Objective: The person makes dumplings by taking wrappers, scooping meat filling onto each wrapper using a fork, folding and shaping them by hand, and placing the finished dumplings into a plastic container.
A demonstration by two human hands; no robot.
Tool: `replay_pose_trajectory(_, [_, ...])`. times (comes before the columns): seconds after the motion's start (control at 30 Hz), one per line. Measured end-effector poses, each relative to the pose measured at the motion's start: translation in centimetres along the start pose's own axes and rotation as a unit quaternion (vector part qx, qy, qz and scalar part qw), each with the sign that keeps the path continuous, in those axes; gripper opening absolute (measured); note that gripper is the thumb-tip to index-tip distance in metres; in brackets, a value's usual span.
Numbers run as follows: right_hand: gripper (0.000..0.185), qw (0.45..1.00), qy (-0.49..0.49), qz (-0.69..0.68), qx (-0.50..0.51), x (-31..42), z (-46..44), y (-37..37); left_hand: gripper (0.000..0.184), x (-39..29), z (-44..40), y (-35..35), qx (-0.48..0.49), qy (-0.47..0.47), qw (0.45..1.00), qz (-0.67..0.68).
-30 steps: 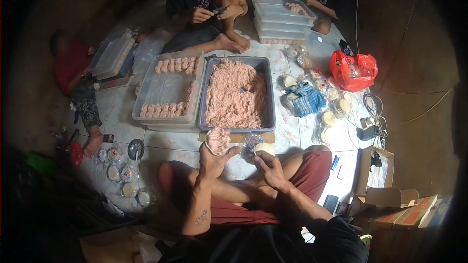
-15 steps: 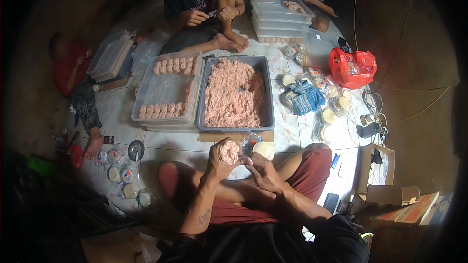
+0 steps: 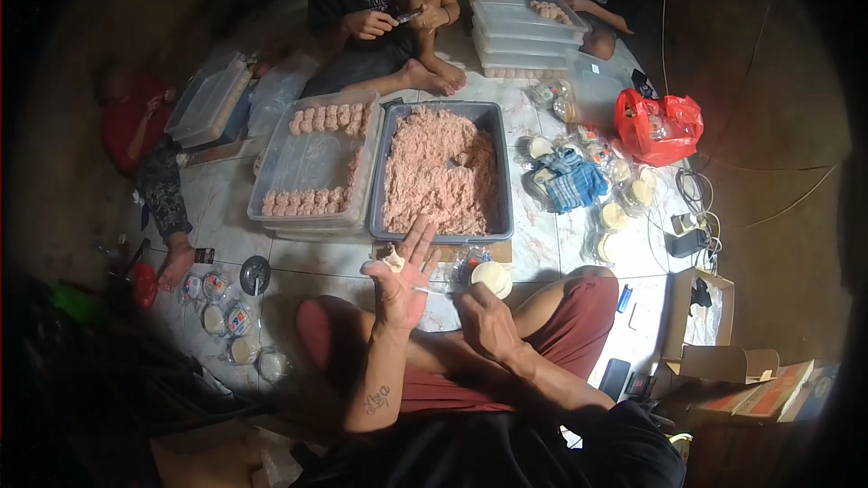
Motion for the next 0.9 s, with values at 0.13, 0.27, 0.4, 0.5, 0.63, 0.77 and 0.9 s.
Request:
replay_pose_trajectory(0.13, [0.028, 0.986, 0.093, -0.015, -0.136, -2.2, -1.4, -3.7, 0.107, -0.8, 0.3, -0.5, -0.002, 0.016, 1.000, -0.024])
replay_pose_trajectory(0.27, [0.017, 0.993, 0.072, -0.044, -0.086, -0.6, -1.0, -3.6, 0.095, -0.2, 0.7, -2.3, -0.035, 0.030, 0.999, -0.012])
replay_pose_trajectory(0.4, [0.017, 0.979, 0.153, -0.131, -0.018, -2.1, -0.4, -2.5, 0.060, -2.0, 1.0, -2.8, 0.012, 0.038, 0.936, -0.349])
replay_pose_trajectory(0.5, [0.024, 0.930, 0.233, -0.279, 0.048, -4.3, 0.8, -0.3, 0.041, -2.4, 0.6, -1.3, 0.078, 0.008, 0.930, -0.360])
replay_pose_trajectory(0.63, [0.023, 0.892, 0.216, -0.374, 0.133, -3.8, 1.5, 1.8, 0.039, -3.3, 0.1, 0.5, 0.117, 0.052, 0.861, -0.492])
replay_pose_trajectory(0.77, [0.023, 0.865, 0.247, -0.409, 0.152, -4.2, 1.6, 2.1, 0.041, -3.2, -0.3, -1.0, 0.011, 0.057, 0.947, -0.317])
replay_pose_trajectory(0.9, [0.017, 0.956, 0.136, -0.259, 0.041, -2.0, 0.6, 0.4, 0.036, -1.5, -0.8, -2.2, -0.059, 0.017, 0.989, 0.132])
Point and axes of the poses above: each hand's wrist, its own z-axis away from the middle knuckle, its own y-axis out of the palm, x = y × z, the point moved 10 cm from there along -z, towards the middle knuckle, and after that the axes turned 10 degrees about y, right-handed, at the moved point
